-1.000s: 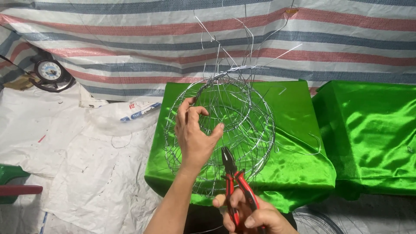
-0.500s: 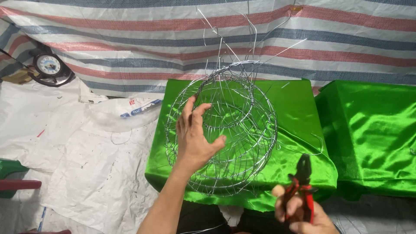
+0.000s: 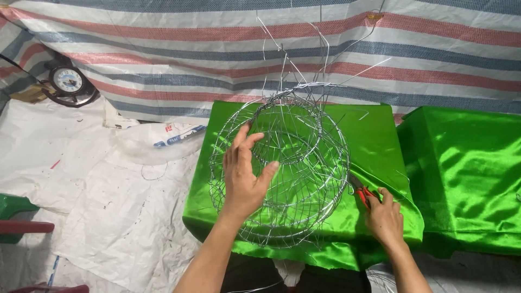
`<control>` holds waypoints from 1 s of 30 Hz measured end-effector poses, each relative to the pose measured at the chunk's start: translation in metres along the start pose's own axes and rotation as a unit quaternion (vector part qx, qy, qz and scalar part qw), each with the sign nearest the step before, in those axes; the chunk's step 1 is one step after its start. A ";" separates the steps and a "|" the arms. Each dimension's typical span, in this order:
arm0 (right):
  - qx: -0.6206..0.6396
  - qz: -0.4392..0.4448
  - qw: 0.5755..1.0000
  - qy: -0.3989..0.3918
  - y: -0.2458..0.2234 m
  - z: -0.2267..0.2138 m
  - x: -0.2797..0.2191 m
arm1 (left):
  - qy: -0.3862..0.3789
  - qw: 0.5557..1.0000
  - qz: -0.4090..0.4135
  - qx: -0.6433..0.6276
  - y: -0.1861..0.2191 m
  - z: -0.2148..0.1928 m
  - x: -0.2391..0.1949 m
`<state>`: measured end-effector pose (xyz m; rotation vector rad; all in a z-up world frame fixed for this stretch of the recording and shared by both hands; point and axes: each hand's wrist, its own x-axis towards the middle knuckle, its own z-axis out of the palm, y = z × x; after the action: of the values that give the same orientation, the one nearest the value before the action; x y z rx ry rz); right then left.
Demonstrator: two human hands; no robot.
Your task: Connecting and securing metal wire elements to form a circular structure using hands and pliers.
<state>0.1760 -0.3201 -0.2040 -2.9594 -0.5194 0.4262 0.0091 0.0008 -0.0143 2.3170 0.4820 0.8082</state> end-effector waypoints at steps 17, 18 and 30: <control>0.112 -0.481 0.766 0.412 -0.147 -0.190 -0.111 | 0.024 0.995 -0.013 0.097 0.000 0.005 0.022; 0.078 -0.475 0.768 0.421 -0.154 -0.192 -0.108 | 0.026 0.997 -0.005 0.072 -0.002 0.006 0.020; -0.013 -0.345 0.793 0.503 -0.204 -0.152 -0.115 | 0.045 0.998 0.045 0.028 -0.007 0.005 0.012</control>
<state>0.0519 -0.1775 0.0018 -2.2359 -1.2714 -1.1370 0.0206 0.0095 -0.0168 2.3765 0.4483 0.9560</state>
